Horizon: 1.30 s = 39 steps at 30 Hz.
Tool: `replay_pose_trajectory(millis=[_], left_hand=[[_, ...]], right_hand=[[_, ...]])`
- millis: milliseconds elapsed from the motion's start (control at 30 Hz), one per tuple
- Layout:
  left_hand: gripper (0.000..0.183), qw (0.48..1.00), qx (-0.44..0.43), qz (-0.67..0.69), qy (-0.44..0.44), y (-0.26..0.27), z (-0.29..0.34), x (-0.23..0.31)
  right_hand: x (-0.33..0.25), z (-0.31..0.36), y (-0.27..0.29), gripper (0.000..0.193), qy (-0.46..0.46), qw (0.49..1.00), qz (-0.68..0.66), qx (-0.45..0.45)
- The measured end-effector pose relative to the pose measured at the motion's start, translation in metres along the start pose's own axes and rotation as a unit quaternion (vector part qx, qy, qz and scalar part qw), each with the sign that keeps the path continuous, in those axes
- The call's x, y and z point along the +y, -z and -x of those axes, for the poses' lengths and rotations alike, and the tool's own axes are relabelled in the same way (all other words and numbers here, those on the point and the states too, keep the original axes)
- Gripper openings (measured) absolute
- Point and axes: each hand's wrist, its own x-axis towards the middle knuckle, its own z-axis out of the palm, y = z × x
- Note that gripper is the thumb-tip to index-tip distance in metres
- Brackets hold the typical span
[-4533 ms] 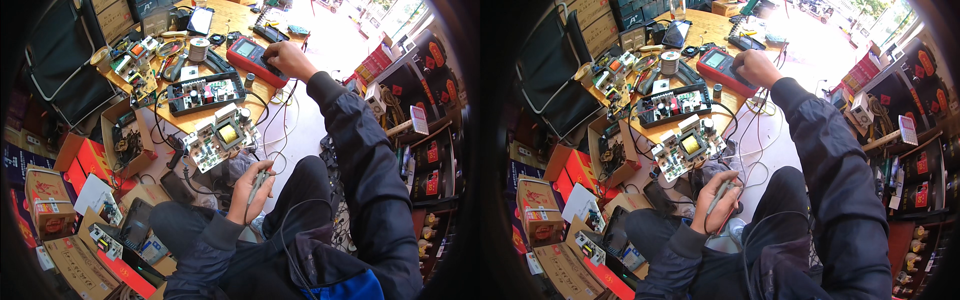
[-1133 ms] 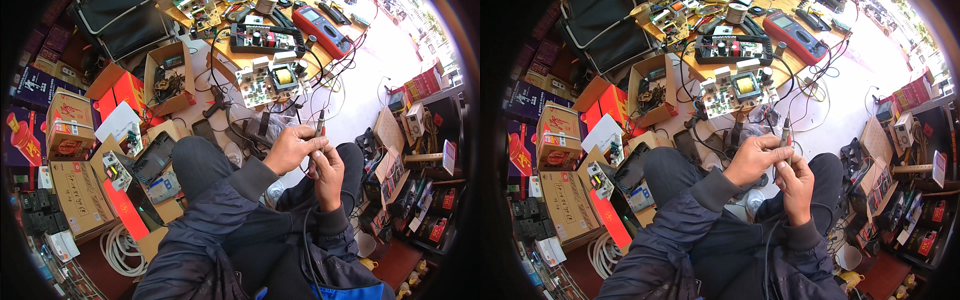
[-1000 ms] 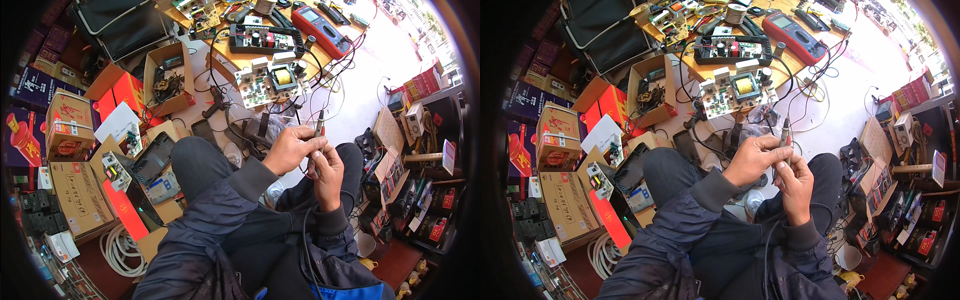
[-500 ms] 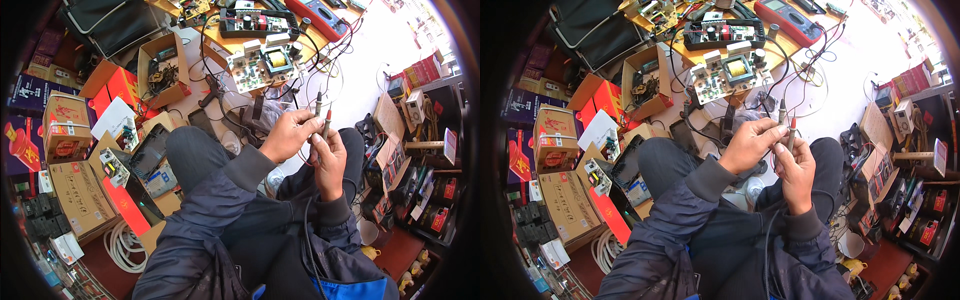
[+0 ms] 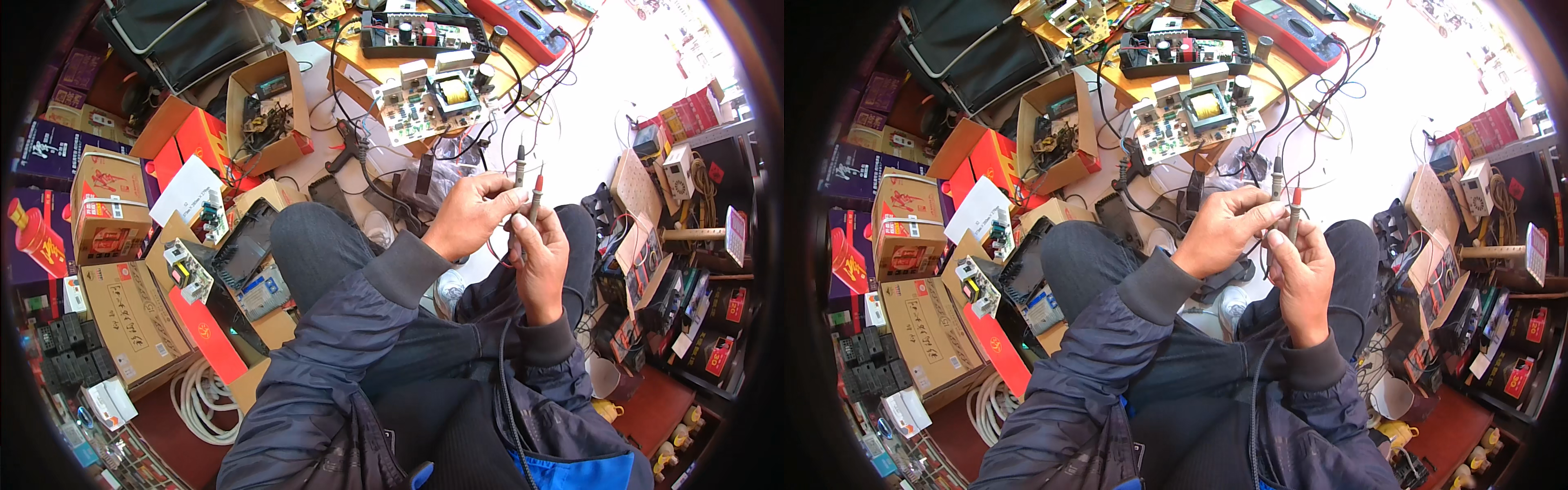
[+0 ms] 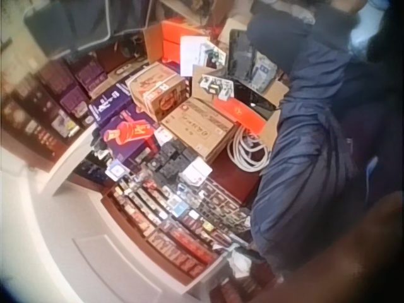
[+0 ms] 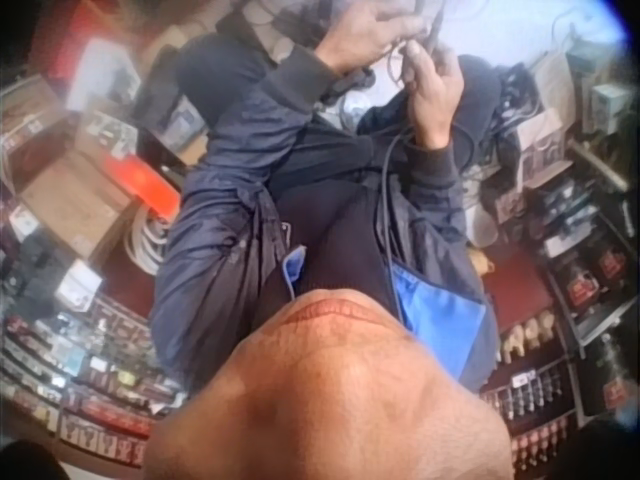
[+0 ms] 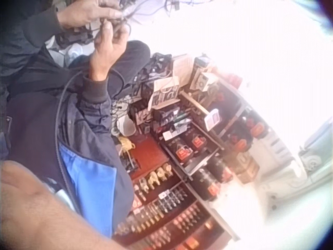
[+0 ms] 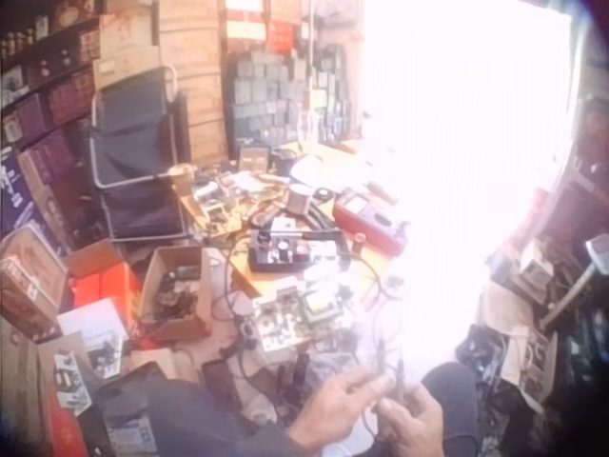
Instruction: The person sits at a cluttered workbench and uses a multimeter to test a circuit board. They connect the multimeter probes to various points on the board, flip the board over, and continue testing different components.
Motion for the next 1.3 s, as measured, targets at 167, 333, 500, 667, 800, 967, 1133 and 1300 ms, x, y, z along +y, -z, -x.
replay_pose_trajectory(millis=[167, 333, 500, 667, 800, 967, 1133, 1300], left_hand=[[0.025, 1.0, 0.007, 0.028, 0.001, -0.0033, 0.0015, 0.0025], [0.023, 1.0, -0.001, 0.023, 0.003, -0.0025, 0.0029, 0.0044], [0.022, 0.999, -0.007, 0.039, 0.004, -0.0019, 0.003, 0.0046], [0.021, 0.999, 0.013, 0.031, -0.012, -0.0045, 0.0017, 0.0051], [0.02, 1.0, 0.001, 0.027, 0.006, -0.003, 0.0028, 0.0063], [0.021, 0.999, 0.001, 0.037, 0.006, -0.0033, 0.0021, 0.005], [0.023, 0.999, -0.004, 0.04, -0.006, -0.0026, 0.0015, 0.0019], [0.024, 0.999, -0.009, 0.042, 0.012, -0.0003, 0.001, -0.0003]], right_hand=[[-0.0005, 0.0014, -0.0017, 0.018, -0.004, 1.0, -0.001, 0.011], [0.0008, 0.0013, 0.0006, 0.015, 0.0, 1.0, 0.009, -0.005], [0.001, 0.0006, -0.0006, 0.014, -0.004, 1.0, 0.011, 0.011], [-0.0015, 0.0002, -0.0039, 0.015, -0.003, 1.0, 0.009, 0.018], [-0.0018, 0.0003, -0.0044, 0.016, 0.001, 1.0, 0.008, 0.016], [-0.0011, 0.0002, -0.0037, 0.016, 0.004, 1.0, 0.012, 0.019], [-0.0001, 0.0, -0.0034, 0.018, 0.005, 1.0, 0.017, 0.015], [0.0011, -0.0009, -0.0025, 0.02, 0.008, 1.0, 0.017, 0.002]])
